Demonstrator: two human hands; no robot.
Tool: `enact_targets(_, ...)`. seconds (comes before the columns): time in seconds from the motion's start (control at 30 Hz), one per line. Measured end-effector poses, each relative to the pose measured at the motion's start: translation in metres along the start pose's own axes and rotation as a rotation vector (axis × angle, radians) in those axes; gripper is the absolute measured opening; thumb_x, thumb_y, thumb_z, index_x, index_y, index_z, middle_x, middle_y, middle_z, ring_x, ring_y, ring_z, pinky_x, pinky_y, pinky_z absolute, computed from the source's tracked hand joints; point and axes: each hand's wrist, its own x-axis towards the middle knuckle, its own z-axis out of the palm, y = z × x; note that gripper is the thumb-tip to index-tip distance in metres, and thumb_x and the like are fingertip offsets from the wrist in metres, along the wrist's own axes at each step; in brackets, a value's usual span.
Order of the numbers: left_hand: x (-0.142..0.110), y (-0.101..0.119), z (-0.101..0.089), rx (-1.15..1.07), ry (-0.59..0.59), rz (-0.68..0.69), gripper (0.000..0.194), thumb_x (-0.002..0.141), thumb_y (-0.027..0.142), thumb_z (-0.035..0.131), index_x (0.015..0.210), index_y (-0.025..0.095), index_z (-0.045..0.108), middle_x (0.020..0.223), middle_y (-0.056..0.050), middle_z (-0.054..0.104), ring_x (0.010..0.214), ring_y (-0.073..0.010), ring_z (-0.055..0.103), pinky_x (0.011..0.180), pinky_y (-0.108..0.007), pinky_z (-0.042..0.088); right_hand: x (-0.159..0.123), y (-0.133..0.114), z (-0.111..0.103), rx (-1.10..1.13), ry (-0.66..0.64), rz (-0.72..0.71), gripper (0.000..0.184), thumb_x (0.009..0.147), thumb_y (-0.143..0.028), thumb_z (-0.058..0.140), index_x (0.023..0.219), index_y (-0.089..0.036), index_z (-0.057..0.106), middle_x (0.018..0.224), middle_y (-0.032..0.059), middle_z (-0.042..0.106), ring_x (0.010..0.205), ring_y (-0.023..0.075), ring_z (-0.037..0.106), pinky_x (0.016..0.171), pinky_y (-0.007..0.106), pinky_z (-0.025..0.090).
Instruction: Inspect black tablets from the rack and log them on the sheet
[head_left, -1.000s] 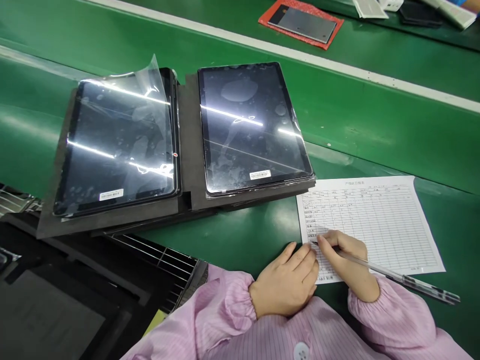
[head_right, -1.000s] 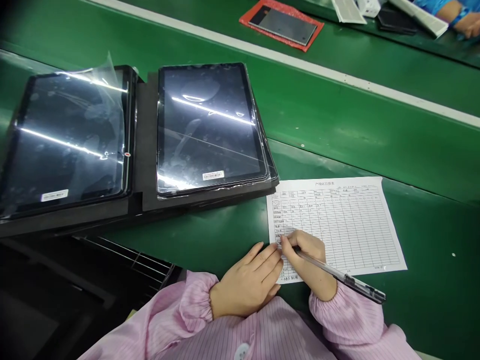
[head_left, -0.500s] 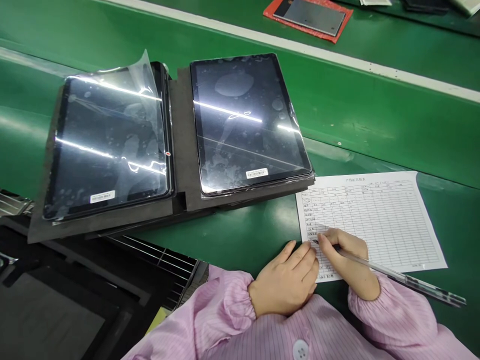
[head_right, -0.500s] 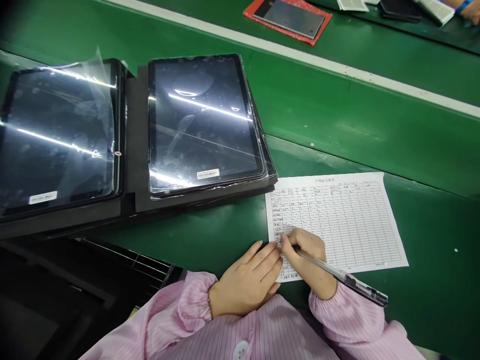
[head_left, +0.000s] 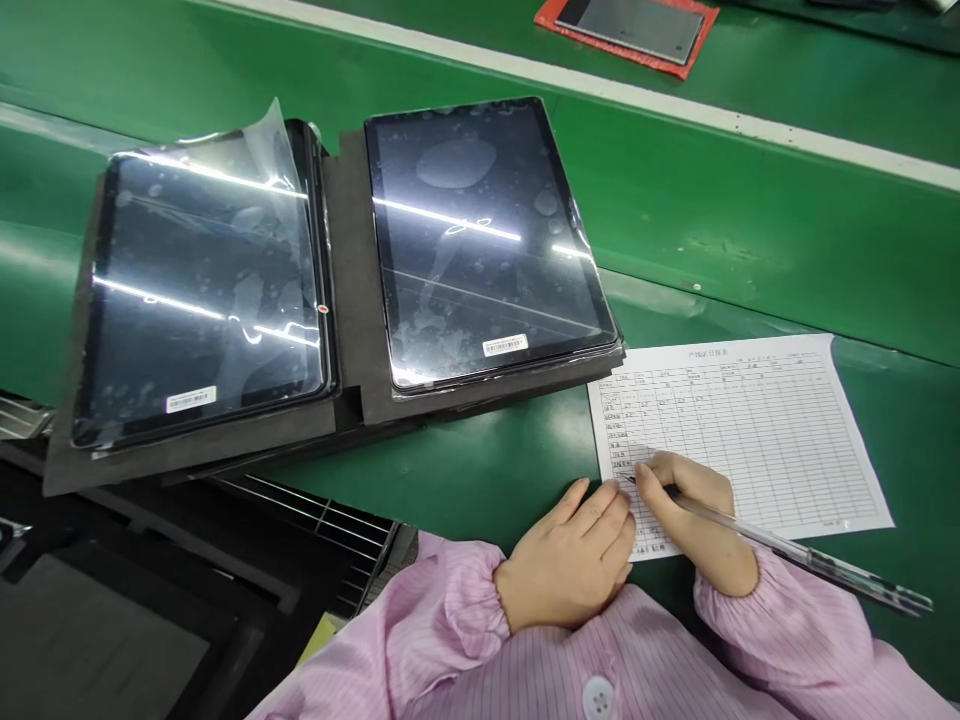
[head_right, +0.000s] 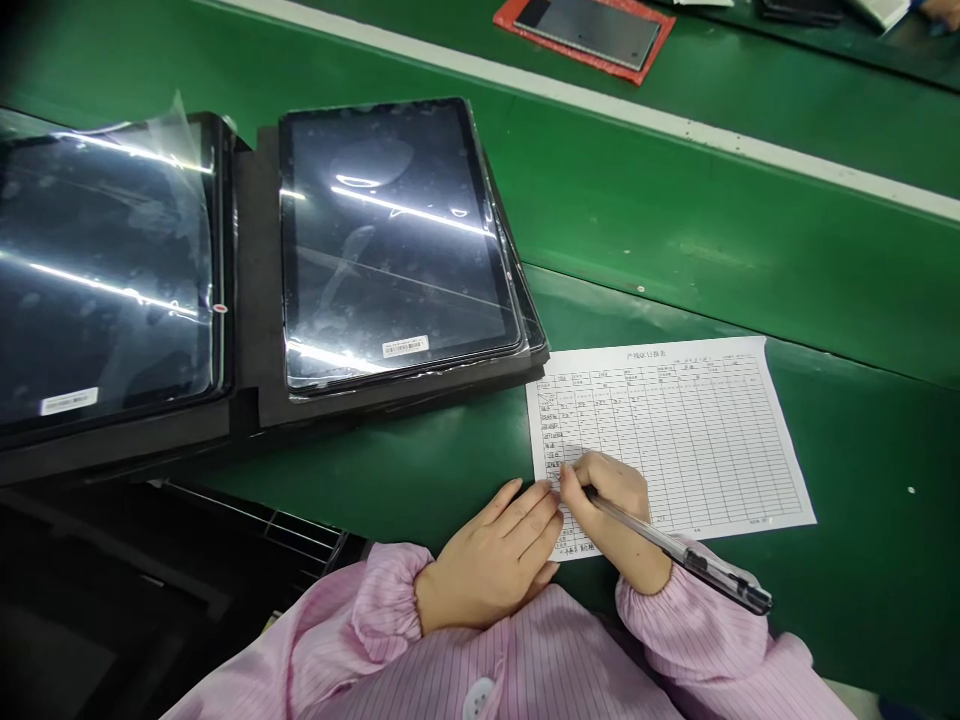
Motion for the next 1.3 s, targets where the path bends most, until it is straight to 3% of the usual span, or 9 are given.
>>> enact_targets(0.57,0.001,0.000,-0.002,-0.007,0.002,0.007,0.033,0.089,0.031,0.040,0.104,0.010,0.059,0.108,-0.007,0.064,0.111,-0.0213,0.050,0.098,-0.036,0.033,0.001,0.001,0.001,0.115,0.015,-0.013,0.031,0.082,-0.015,0.054,0.052,-0.020,0.046,0.048,-0.0024,0.052,0.040,0.0103,0.047,0.040,0.021,0.037)
enact_targets(0.77,0.001,0.000,-0.003,0.000,-0.037,0.010,0.032,0.088,0.032,0.042,0.105,0.010,0.058,0.111,-0.007,0.062,0.113,-0.0220,0.049,0.098,-0.037,0.034,-0.008,0.013,-0.002,0.244,0.148,0.076,0.030,0.089,-0.036,0.055,0.064,-0.021,0.048,0.047,-0.0056,0.047,0.039,0.0106,0.046,0.039,0.020,0.040)
enact_targets(0.93,0.001,0.009,-0.002,0.041,-0.045,-0.014,0.029,0.086,0.025,0.043,0.106,0.011,0.058,0.113,-0.008,0.061,0.111,-0.0251,0.050,0.096,-0.040,0.036,-0.007,0.014,-0.008,0.259,0.146,0.109,0.016,0.084,-0.038,0.064,0.085,-0.022,0.062,0.075,0.0018,0.064,0.066,0.0164,0.062,0.057,0.023,0.051)
enact_targets(1.0,0.001,0.012,-0.001,0.051,-0.042,-0.010,0.030,0.086,0.024,0.042,0.107,0.010,0.057,0.113,-0.009,0.060,0.110,-0.0251,0.050,0.095,-0.041,0.036,-0.005,0.011,-0.010,0.287,0.080,0.091,0.017,0.083,-0.038,0.063,0.079,-0.022,0.063,0.075,0.0028,0.063,0.068,0.0175,0.061,0.058,0.024,0.051)
enact_targets(1.07,0.002,0.013,0.000,0.051,-0.047,0.005,0.033,0.087,0.029,0.041,0.108,0.009,0.057,0.113,-0.010,0.060,0.111,-0.0250,0.050,0.096,-0.040,0.036,-0.005,0.007,-0.010,0.275,0.032,0.091,0.022,0.084,-0.035,0.061,0.068,-0.021,0.059,0.064,0.0005,0.060,0.058,0.0152,0.058,0.051,0.022,0.048)
enact_targets(1.17,0.003,0.012,0.002,0.039,-0.042,0.018,0.038,0.089,0.036,0.039,0.108,0.008,0.056,0.110,-0.010,0.062,0.114,-0.0251,0.049,0.099,-0.039,0.034,-0.006,0.005,-0.007,0.184,0.035,0.127,0.025,0.084,-0.028,0.061,0.061,-0.020,0.055,0.054,-0.0029,0.057,0.046,0.0115,0.053,0.043,0.018,0.043)
enact_targets(1.3,0.004,0.011,0.005,0.033,-0.007,0.010,0.035,0.088,0.033,0.040,0.106,0.007,0.057,0.108,-0.010,0.062,0.114,-0.0247,0.050,0.101,-0.037,0.034,-0.009,0.007,-0.002,0.104,0.054,0.044,0.029,0.085,-0.023,0.058,0.057,-0.019,0.050,0.052,-0.0032,0.055,0.044,0.0102,0.052,0.042,0.018,0.041)
